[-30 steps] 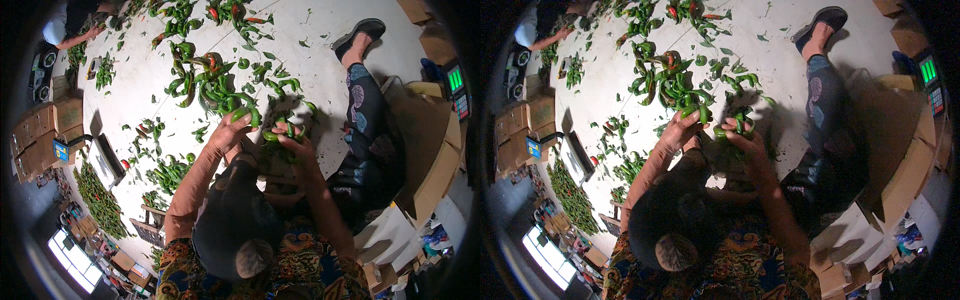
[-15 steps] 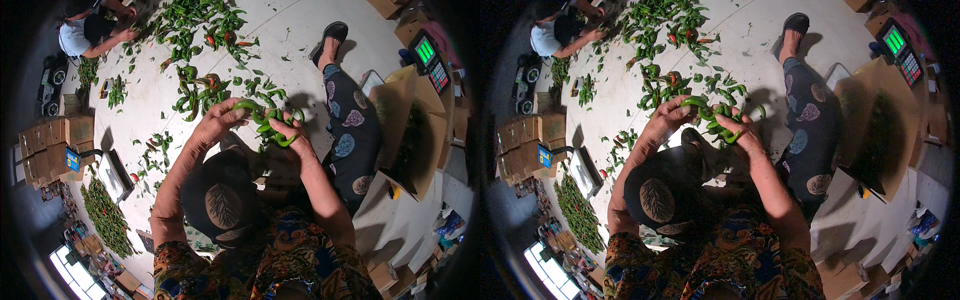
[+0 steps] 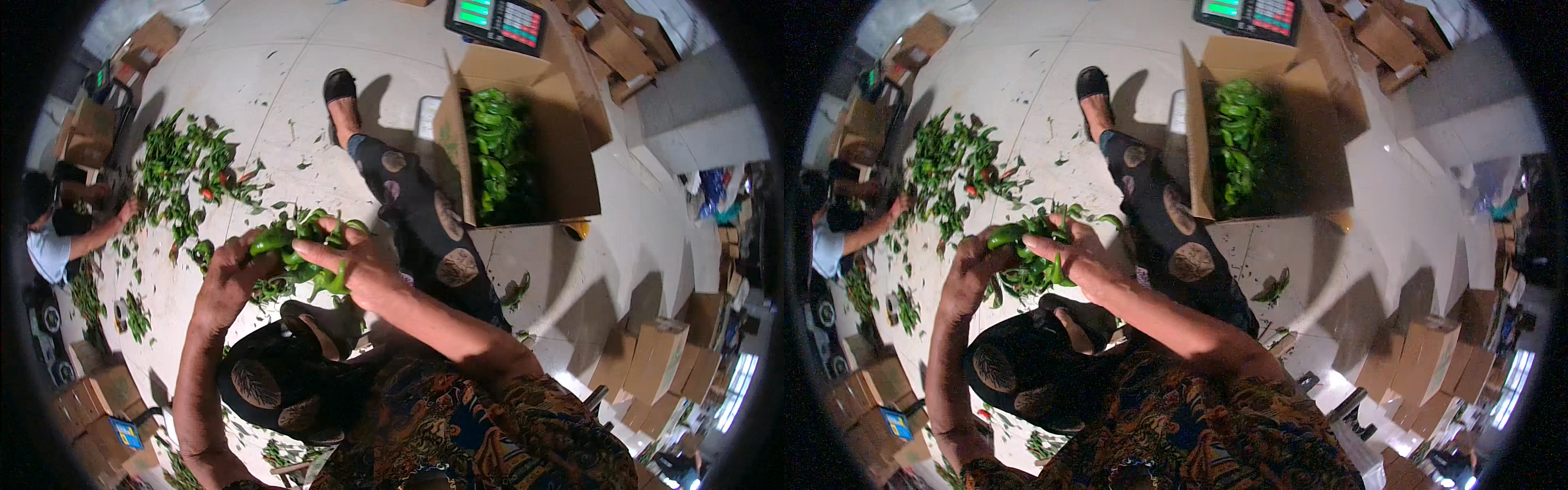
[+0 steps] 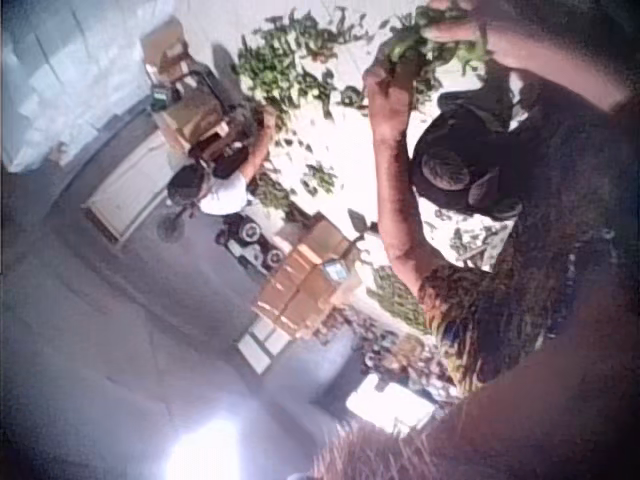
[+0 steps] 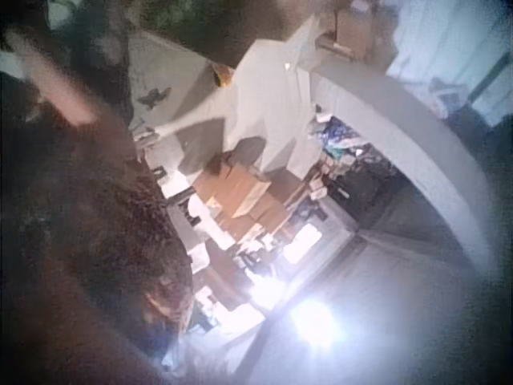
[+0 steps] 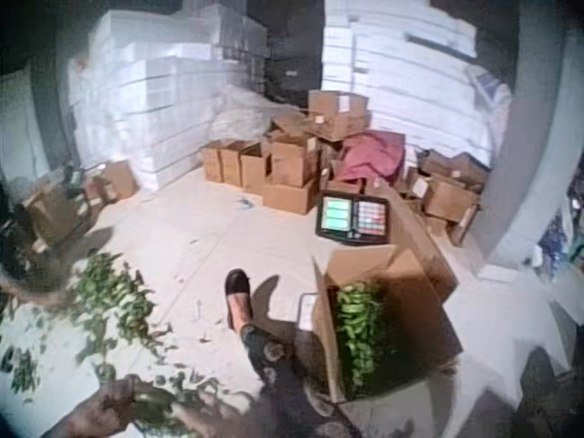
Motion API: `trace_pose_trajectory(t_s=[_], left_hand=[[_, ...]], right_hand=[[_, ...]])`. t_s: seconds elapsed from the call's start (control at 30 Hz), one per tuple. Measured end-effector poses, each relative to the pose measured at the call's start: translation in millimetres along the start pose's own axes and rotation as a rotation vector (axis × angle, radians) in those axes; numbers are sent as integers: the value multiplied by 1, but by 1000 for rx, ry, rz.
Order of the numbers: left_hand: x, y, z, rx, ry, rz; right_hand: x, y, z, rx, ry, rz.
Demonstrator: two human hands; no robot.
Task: The person sorts green peppers from a pile on the floor and places them into cardboard boxes, repeating the action for several boxes.
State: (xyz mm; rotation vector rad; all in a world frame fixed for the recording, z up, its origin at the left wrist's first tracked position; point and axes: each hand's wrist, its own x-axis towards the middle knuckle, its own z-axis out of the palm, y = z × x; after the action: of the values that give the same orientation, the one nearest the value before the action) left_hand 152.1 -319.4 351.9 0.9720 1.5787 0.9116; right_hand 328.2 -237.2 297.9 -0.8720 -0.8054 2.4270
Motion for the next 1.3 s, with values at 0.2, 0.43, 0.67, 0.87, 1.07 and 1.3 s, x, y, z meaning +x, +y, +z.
trace_pose_trajectory(t_s=[0.2, 0.43, 0.67, 0.87, 1.07, 1.3], left_hand=[[48, 122, 72, 133, -173, 204], [102, 110, 120, 778, -241, 711], [40, 45, 0, 250, -87, 60], [-86, -77, -99, 134, 596, -381], [-124, -216, -25, -133, 347, -481], [-121, -360, 55, -250, 314, -542]], right_hand=[[-65, -136, -39, -310, 13, -342], [-103, -194, -181, -1621, 444, -404], [-116, -195, -181, -1268, 550, -774], [-117, -105, -67, -860, -231, -389], [-60, 24, -50, -916, -515, -28], [-9, 155, -84, -846, -328, 442]])
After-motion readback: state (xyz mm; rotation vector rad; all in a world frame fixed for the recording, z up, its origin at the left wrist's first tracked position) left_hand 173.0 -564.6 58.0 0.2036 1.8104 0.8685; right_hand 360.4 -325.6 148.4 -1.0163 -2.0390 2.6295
